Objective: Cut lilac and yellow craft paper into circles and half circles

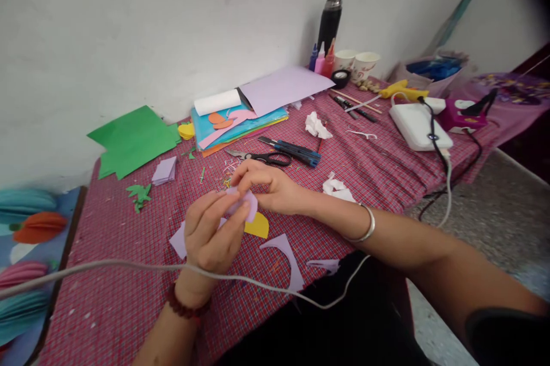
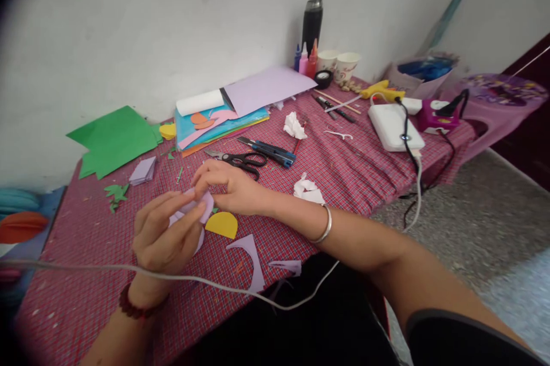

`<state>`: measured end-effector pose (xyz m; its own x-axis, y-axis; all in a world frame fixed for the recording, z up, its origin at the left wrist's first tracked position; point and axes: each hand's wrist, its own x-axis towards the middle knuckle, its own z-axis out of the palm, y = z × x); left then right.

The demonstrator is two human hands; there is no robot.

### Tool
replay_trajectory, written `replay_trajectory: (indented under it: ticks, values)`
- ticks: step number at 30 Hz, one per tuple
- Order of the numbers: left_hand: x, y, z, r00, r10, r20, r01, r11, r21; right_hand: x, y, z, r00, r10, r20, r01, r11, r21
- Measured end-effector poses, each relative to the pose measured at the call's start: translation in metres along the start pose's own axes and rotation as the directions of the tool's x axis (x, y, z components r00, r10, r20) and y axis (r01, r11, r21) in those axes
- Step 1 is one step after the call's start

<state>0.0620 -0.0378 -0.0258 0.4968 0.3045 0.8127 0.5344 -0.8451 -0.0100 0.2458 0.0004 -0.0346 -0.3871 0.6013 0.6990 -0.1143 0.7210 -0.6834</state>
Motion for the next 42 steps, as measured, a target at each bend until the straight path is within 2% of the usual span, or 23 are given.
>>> replay_trajectory:
  ticks: [1,2,3,4,5,6,7,8,9,10,11,13,15,17,19,21,24,30,35,37,39,40,42]
  values:
    - [0.0,0.0,0.002,0.996,-0.087,-0.014,0.086,0.995,-0.058,0.0,0.0,-0.001,1.0,-0.007,-0.014,0.007,1.0,-0.005]
    - [0.0,-0.001,0.004,0.973,-0.224,-0.051,0.212,0.962,-0.169,0.001,-0.001,-0.003,0.999,-0.008,-0.033,0.007,1.0,-0.008]
    - [0.001,-0.001,0.005,0.911,-0.405,-0.077,0.359,0.87,-0.337,0.001,-0.001,-0.004,0.999,-0.005,-0.053,0.004,1.0,-0.013]
    - [0.002,-0.001,0.007,0.798,-0.601,-0.048,0.487,0.689,-0.536,0.002,-0.001,-0.006,0.998,0.0,-0.067,-0.001,1.0,-0.02]
    - [0.004,-0.001,0.008,0.648,-0.76,0.06,0.562,0.424,-0.71,0.002,-0.002,-0.007,0.997,0.003,-0.073,-0.005,1.0,-0.03]
    - [0.006,0.001,0.008,0.495,-0.835,0.239,0.584,0.116,-0.804,0.002,-0.001,-0.008,0.997,0.003,-0.072,-0.006,0.999,-0.043]
    - [0.008,0.003,0.009,0.37,-0.821,0.434,0.571,-0.168,-0.804,0.002,-0.001,-0.008,0.998,-0.006,-0.064,0.002,0.998,-0.062]
    - [0.01,0.007,0.009,0.279,-0.745,0.606,0.557,-0.389,-0.734,0.002,-0.001,-0.008,0.999,-0.019,-0.05,0.015,0.996,-0.085]
    - [0.011,0.011,0.009,0.23,-0.648,0.726,0.551,-0.529,-0.646,0.002,0.0,-0.007,0.999,-0.03,-0.031,0.026,0.993,-0.112]
    - [0.012,0.017,0.009,0.22,-0.572,0.791,0.548,-0.598,-0.585,0.001,0.0,-0.006,0.999,-0.036,-0.008,0.034,0.99,-0.138]
    - [0.013,0.022,0.01,0.229,-0.522,0.821,0.553,-0.625,-0.551,0.001,0.0,-0.004,0.999,-0.036,0.019,0.039,0.985,-0.166]
    - [0.012,0.031,0.013,0.25,-0.499,0.83,0.573,-0.614,-0.542,0.002,0.0,-0.004,0.997,-0.029,0.071,0.044,0.974,-0.221]
    - [0.01,0.033,0.015,0.232,-0.568,0.79,0.581,-0.571,-0.581,0.003,0.001,-0.008,0.995,-0.017,0.098,0.043,0.96,-0.275]
    - [0.009,0.029,0.017,0.193,-0.677,0.71,0.56,-0.518,-0.646,0.004,0.007,-0.019,0.997,0.048,0.066,-0.02,0.927,-0.375]
    - [0.01,0.021,0.016,0.164,-0.758,0.632,0.516,-0.48,-0.71,0.004,0.016,-0.032,0.981,0.196,-0.004,-0.167,0.83,-0.532]
    - [0.011,0.012,0.013,0.149,-0.804,0.575,0.461,-0.458,-0.76,0.001,0.027,-0.042,0.931,0.365,-0.022,-0.279,0.671,-0.687]
    - [0.014,0.002,0.007,0.141,-0.845,0.516,0.388,-0.432,-0.814,-0.002,0.038,-0.048,0.864,0.504,-0.019,-0.317,0.514,-0.797]
    - [0.019,-0.002,-0.004,0.1,-0.888,0.448,0.354,-0.389,-0.85,-0.005,0.034,-0.04,0.83,0.548,-0.1,-0.334,0.347,-0.876]
    - [0.021,-0.004,-0.009,0.098,-0.892,0.442,0.339,-0.388,-0.857,-0.006,0.033,-0.044,0.812,0.568,-0.138,-0.331,0.253,-0.909]
    - [0.02,-0.004,-0.008,0.112,-0.909,0.402,0.365,-0.339,-0.867,-0.005,0.033,-0.047,0.804,0.573,-0.16,-0.36,0.256,-0.897]
    - [0.018,-0.002,-0.006,0.132,-0.933,0.334,0.427,-0.25,-0.869,-0.002,0.028,-0.047,0.825,0.541,-0.165,-0.389,0.332,-0.859]
    - [0.016,0.0,-0.003,0.144,-0.943,0.3,0.47,-0.201,-0.86,-0.001,0.024,-0.045,0.851,0.501,-0.155,-0.395,0.418,-0.818]
    - [0.01,0.005,0.002,0.172,-0.951,0.257,0.565,-0.118,-0.817,0.003,0.014,-0.036,0.903,0.41,-0.128,-0.392,0.663,-0.637]
